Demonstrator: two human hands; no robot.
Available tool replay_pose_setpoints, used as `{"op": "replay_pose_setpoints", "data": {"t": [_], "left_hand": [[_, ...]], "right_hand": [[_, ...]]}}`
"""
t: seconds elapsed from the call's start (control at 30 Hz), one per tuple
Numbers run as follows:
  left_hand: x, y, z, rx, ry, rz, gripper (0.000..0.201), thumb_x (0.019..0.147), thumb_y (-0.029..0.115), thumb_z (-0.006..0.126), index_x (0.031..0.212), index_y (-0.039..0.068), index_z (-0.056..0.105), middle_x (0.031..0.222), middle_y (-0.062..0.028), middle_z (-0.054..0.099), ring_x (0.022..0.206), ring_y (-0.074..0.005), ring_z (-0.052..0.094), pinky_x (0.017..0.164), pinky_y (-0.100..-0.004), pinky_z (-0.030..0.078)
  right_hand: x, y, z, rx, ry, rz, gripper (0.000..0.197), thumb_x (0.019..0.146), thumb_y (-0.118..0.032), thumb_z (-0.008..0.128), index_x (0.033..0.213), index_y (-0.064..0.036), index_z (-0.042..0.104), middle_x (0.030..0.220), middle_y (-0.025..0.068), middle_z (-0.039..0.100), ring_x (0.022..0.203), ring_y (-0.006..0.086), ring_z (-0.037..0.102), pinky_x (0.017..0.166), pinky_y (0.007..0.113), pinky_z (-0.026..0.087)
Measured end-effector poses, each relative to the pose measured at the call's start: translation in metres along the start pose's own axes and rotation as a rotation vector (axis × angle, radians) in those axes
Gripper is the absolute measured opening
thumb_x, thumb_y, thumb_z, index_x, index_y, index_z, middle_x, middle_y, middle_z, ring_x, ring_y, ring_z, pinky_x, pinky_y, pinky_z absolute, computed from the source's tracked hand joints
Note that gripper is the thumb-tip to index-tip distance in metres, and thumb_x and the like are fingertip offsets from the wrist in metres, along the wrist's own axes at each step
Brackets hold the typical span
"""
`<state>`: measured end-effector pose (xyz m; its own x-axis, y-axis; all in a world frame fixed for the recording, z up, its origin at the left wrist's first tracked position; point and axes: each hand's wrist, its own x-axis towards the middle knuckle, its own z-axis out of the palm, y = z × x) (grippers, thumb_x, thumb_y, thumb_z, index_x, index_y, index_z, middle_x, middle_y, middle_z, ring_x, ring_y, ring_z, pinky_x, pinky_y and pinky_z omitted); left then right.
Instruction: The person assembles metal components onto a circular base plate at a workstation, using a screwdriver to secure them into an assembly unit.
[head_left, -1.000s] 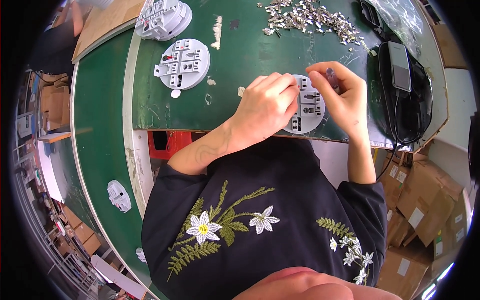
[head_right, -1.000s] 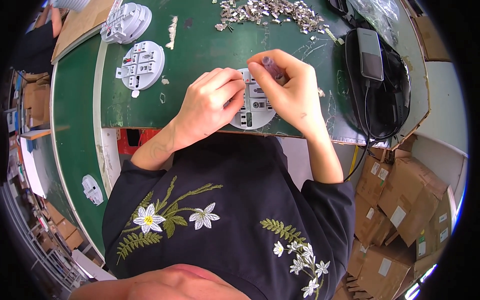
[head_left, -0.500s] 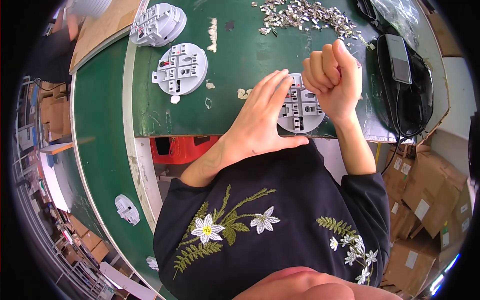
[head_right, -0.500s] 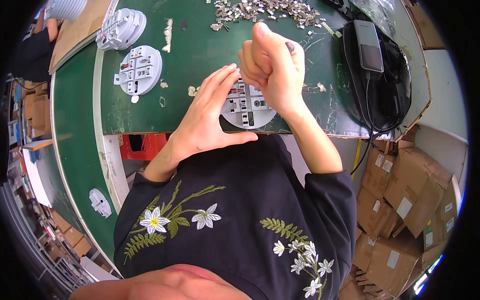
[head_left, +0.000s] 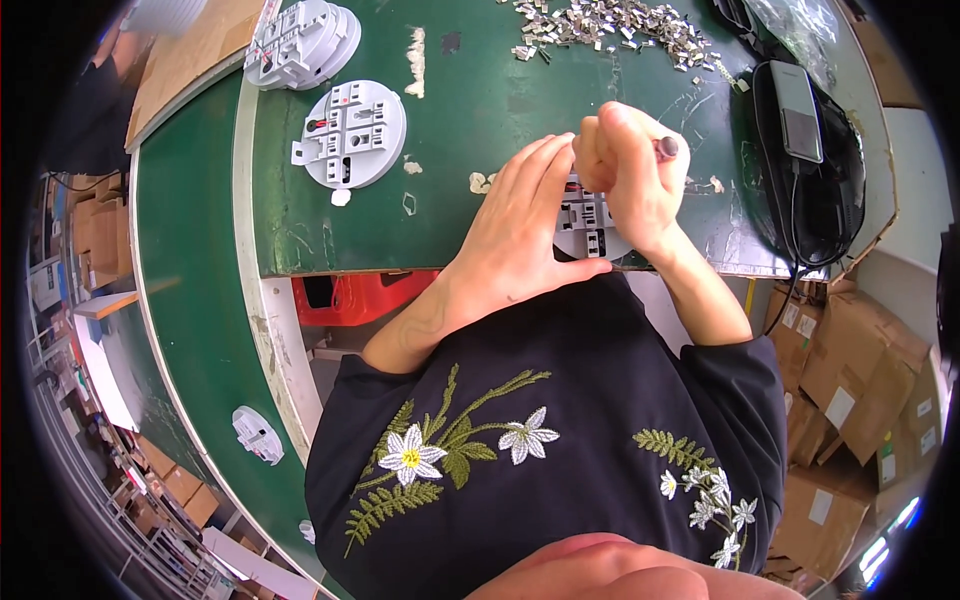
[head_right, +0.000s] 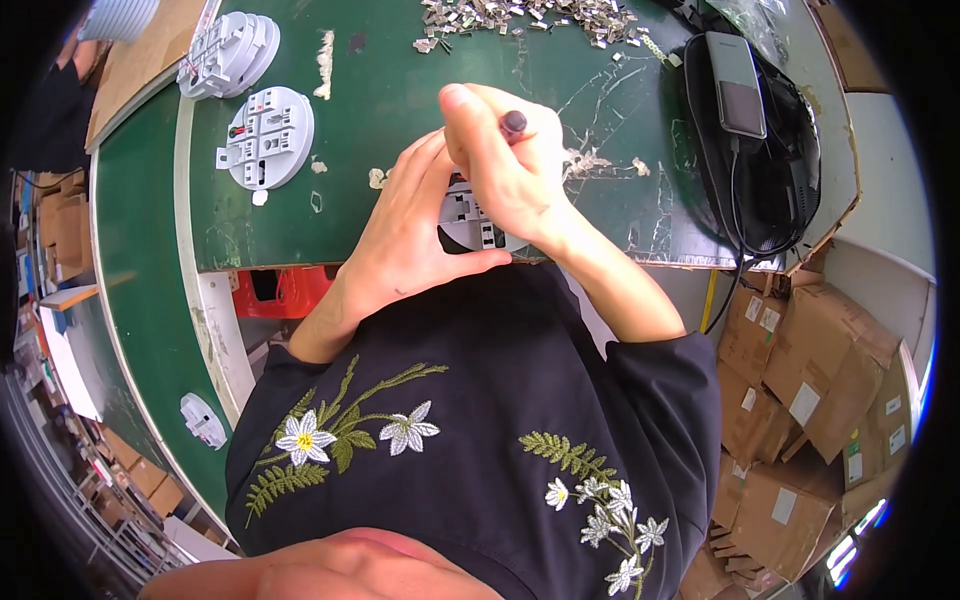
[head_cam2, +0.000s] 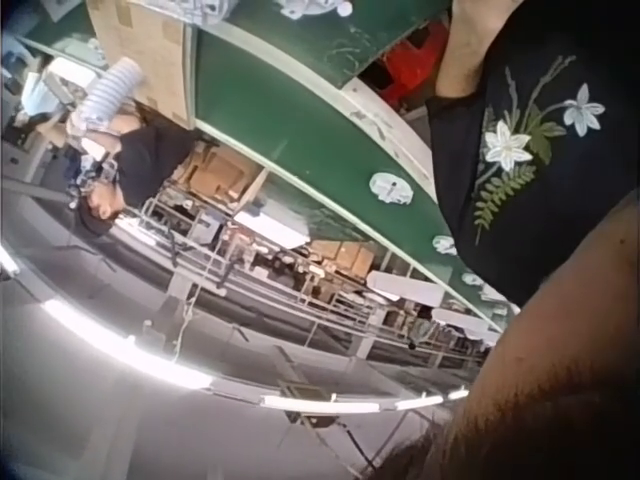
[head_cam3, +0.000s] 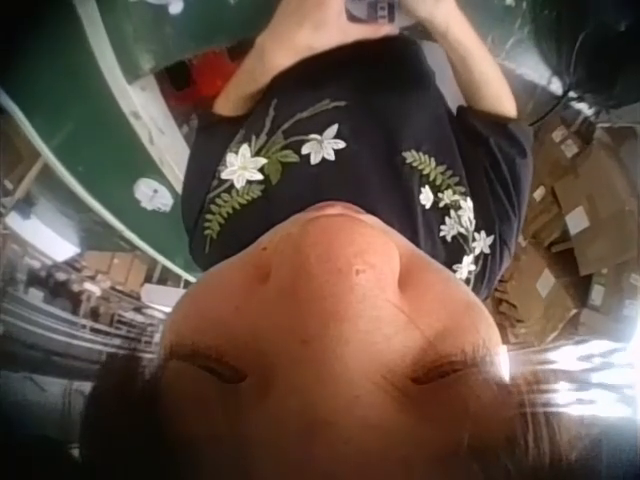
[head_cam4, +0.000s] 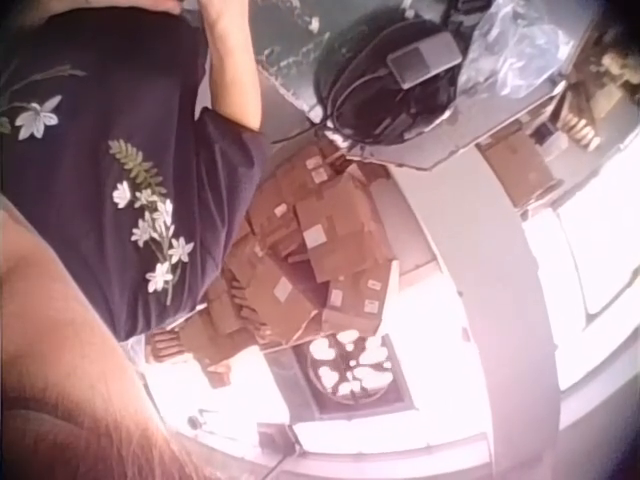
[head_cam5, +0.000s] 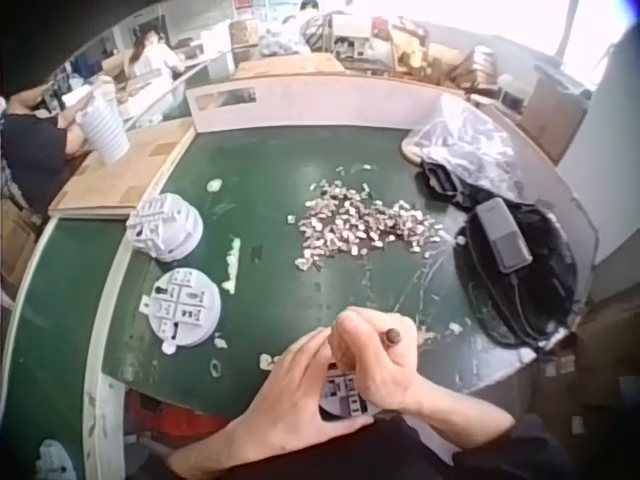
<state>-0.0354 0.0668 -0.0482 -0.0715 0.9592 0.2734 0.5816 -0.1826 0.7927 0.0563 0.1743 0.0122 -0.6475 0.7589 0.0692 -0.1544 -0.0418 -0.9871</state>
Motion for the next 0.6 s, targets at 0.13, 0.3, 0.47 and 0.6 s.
{"op": "replay_pose_setpoints", "data": {"t": [0.13, 0.3, 0.47, 0.6], "left_hand": [[0.001, 0.006, 0.006, 0.028, -0.019, -0.001, 0.102, 0.065, 0.034, 0.086, 0.142, -0.007, 0.033, 0.145, -0.0249, 0.037, 0.136, -0.0383, 0.037, 0.113, -0.0469, 0.031], [0.003, 0.017, 0.008, 0.214, 0.048, 0.048, 0.101, 0.066, 0.035, 0.088, 0.141, -0.006, 0.036, 0.142, -0.0251, 0.040, 0.132, -0.0367, 0.042, 0.110, -0.0459, 0.037], [-0.011, 0.010, -0.024, -0.587, 0.159, -0.266, 0.098, 0.070, 0.040, 0.086, 0.143, -0.004, 0.038, 0.137, -0.0243, 0.049, 0.122, -0.0354, 0.054, 0.104, -0.0450, 0.045], [-0.029, -0.007, -0.062, -1.540, 0.325, -0.302, 0.084, 0.088, 0.048, 0.069, 0.146, -0.003, 0.035, 0.136, -0.0235, 0.053, 0.123, -0.0377, 0.055, 0.106, -0.0468, 0.045]], "right_hand": [[-0.008, -0.001, -0.006, -0.112, -0.077, -0.062, 0.034, 0.096, -0.012, 0.041, 0.063, -0.0093, 0.040, 0.056, 0.0023, 0.040, 0.052, 0.0102, 0.027, 0.047, 0.025, 0.025], [-0.017, -0.021, -0.024, 0.098, -0.006, -0.260, 0.032, 0.094, -0.012, 0.039, 0.062, -0.0115, 0.039, 0.057, 0.0019, 0.040, 0.052, 0.0113, 0.028, 0.046, 0.026, 0.025], [-0.013, -0.049, -0.052, 0.368, -0.018, -0.491, 0.033, 0.096, -0.018, 0.039, 0.063, -0.0129, 0.035, 0.057, 0.0008, 0.034, 0.051, 0.0112, 0.028, 0.045, 0.026, 0.025], [-0.011, -0.043, -0.053, 0.297, 0.144, -0.386, 0.034, 0.097, -0.019, 0.042, 0.064, -0.0126, 0.035, 0.056, 0.0005, 0.033, 0.051, 0.0104, 0.028, 0.044, 0.025, 0.025]]}}
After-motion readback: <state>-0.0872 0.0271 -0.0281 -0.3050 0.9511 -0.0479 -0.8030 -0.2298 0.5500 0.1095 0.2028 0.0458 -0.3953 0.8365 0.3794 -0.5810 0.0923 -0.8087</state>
